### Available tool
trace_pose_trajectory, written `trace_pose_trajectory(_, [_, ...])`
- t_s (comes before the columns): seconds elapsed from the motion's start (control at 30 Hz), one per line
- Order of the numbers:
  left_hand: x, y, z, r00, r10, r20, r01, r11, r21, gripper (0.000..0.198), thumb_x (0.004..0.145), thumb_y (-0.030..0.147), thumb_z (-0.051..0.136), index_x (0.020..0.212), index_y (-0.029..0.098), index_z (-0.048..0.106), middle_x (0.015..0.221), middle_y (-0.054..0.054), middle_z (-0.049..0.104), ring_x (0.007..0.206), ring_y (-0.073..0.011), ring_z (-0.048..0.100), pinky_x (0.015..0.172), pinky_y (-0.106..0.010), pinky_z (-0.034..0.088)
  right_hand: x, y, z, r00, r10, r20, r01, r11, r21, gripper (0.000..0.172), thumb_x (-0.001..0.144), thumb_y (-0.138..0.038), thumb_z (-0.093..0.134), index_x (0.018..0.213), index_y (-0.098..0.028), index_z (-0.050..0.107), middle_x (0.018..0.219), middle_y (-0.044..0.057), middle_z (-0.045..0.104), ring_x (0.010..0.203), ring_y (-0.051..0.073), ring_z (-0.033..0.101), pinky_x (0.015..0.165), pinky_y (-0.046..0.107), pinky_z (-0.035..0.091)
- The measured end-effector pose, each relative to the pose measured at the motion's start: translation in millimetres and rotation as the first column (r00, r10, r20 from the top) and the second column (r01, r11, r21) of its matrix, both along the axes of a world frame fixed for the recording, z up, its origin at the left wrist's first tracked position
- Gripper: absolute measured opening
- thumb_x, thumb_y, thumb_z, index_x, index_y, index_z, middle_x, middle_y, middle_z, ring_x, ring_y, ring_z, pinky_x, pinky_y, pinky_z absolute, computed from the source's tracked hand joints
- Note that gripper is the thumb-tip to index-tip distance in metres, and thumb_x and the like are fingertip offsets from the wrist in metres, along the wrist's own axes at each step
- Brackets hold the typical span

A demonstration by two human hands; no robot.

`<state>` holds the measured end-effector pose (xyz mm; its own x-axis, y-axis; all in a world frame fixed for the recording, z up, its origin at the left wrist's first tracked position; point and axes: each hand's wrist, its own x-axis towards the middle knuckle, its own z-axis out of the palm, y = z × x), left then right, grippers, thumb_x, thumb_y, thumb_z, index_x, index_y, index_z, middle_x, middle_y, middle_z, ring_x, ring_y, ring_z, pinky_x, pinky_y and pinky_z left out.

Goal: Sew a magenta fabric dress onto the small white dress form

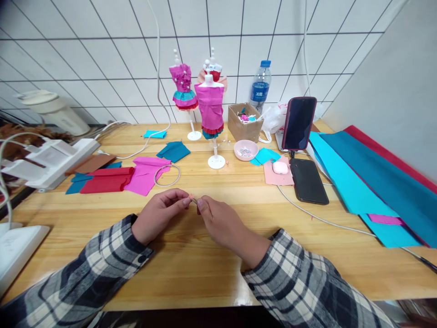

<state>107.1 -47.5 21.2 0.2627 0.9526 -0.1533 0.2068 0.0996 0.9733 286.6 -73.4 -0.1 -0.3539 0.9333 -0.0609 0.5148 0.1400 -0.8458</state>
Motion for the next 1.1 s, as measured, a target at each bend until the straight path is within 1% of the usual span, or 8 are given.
trace_pose_trajectory(0.2, [-0.7, 0.7, -3.3, 0.994, -0.071, -0.085, 0.074, 0.997, 0.037, 0.026, 0.075, 0.041, 0.068, 0.080, 0.015, 0.068, 0.079, -0.004, 0.071, 0.074, -0.0156, 0.062, 0.071, -0.027, 0.049, -0.6, -0.5, 0.4, 1.000, -0.010, -0.005, 0.010, 1.000, 0.016, 0.044, 0.101, -0.049, 0.017, 0.082, -0.023, 0.048, 0.074, -0.001, 0.054, 0.071, 0.015, 0.049, 0.069, 0.030, 0.038])
trace_pose_trajectory(0.37, [-1.3, 0.3, -4.6, 0.991, -0.077, -0.108, 0.085, 0.994, 0.066, 0.024, 0.077, 0.040, 0.067, 0.079, 0.016, 0.068, 0.079, -0.004, 0.070, 0.073, -0.0160, 0.061, 0.070, -0.027, 0.049, -1.7, 1.7, -1.0, 0.999, 0.017, -0.039, -0.015, 0.999, 0.043, 0.044, 0.101, -0.049, 0.018, 0.078, -0.023, 0.045, 0.072, -0.001, 0.052, 0.068, 0.015, 0.048, 0.066, 0.029, 0.037])
trace_pose_trajectory(0.47, [-1.5, 0.3, -4.3, 0.990, -0.080, -0.117, 0.089, 0.994, 0.068, 0.024, 0.077, 0.039, 0.067, 0.079, 0.015, 0.068, 0.078, -0.004, 0.069, 0.072, -0.0155, 0.060, 0.068, -0.026, 0.048, -1.5, 3.1, -2.1, 0.999, 0.020, -0.042, -0.019, 0.999, 0.047, 0.043, 0.100, -0.049, 0.020, 0.078, -0.023, 0.046, 0.072, -0.001, 0.052, 0.068, 0.015, 0.047, 0.066, 0.029, 0.036])
trace_pose_trajectory(0.67, [-1.3, 0.5, -4.0, 0.992, -0.084, -0.098, 0.091, 0.993, 0.070, 0.023, 0.076, 0.039, 0.067, 0.078, 0.016, 0.067, 0.078, -0.003, 0.069, 0.072, -0.0149, 0.060, 0.069, -0.027, 0.048, -0.6, 4.5, -0.5, 0.997, 0.017, -0.074, -0.016, 1.000, 0.018, 0.042, 0.100, -0.049, 0.026, 0.076, -0.022, 0.047, 0.071, -0.002, 0.054, 0.066, 0.014, 0.048, 0.062, 0.027, 0.034])
trace_pose_trajectory(0.87, [-0.6, -0.9, -4.5, 0.992, -0.125, -0.008, 0.125, 0.992, 0.030, 0.028, 0.077, 0.043, 0.067, 0.079, 0.016, 0.064, 0.078, -0.003, 0.069, 0.073, -0.0152, 0.063, 0.074, -0.029, 0.051, 1.1, 3.7, 2.3, 0.997, 0.033, -0.066, -0.030, 0.999, 0.039, 0.042, 0.100, -0.046, 0.026, 0.076, -0.021, 0.048, 0.071, -0.001, 0.055, 0.066, 0.014, 0.048, 0.061, 0.027, 0.033])
trace_pose_trajectory(1.0, [-0.3, -1.1, -3.9, 0.990, -0.140, -0.017, 0.140, 0.990, 0.021, 0.029, 0.077, 0.045, 0.067, 0.079, 0.016, 0.064, 0.076, -0.003, 0.070, 0.073, -0.0154, 0.064, 0.073, -0.029, 0.052, -0.3, 2.4, 3.8, 0.999, 0.033, -0.041, -0.031, 0.999, 0.037, 0.040, 0.101, -0.044, 0.027, 0.079, -0.021, 0.052, 0.073, -0.001, 0.057, 0.068, 0.014, 0.050, 0.062, 0.027, 0.034])
trace_pose_trajectory(1.1, [0.0, -1.0, -3.5, 0.989, -0.147, -0.014, 0.147, 0.989, 0.001, 0.029, 0.077, 0.045, 0.067, 0.080, 0.016, 0.063, 0.075, -0.003, 0.070, 0.071, -0.0152, 0.064, 0.072, -0.029, 0.052, 0.1, 3.9, 4.6, 0.999, 0.043, -0.014, -0.042, 0.999, 0.032, 0.040, 0.101, -0.042, 0.027, 0.078, -0.021, 0.052, 0.071, -0.001, 0.057, 0.067, 0.014, 0.050, 0.061, 0.026, 0.034])
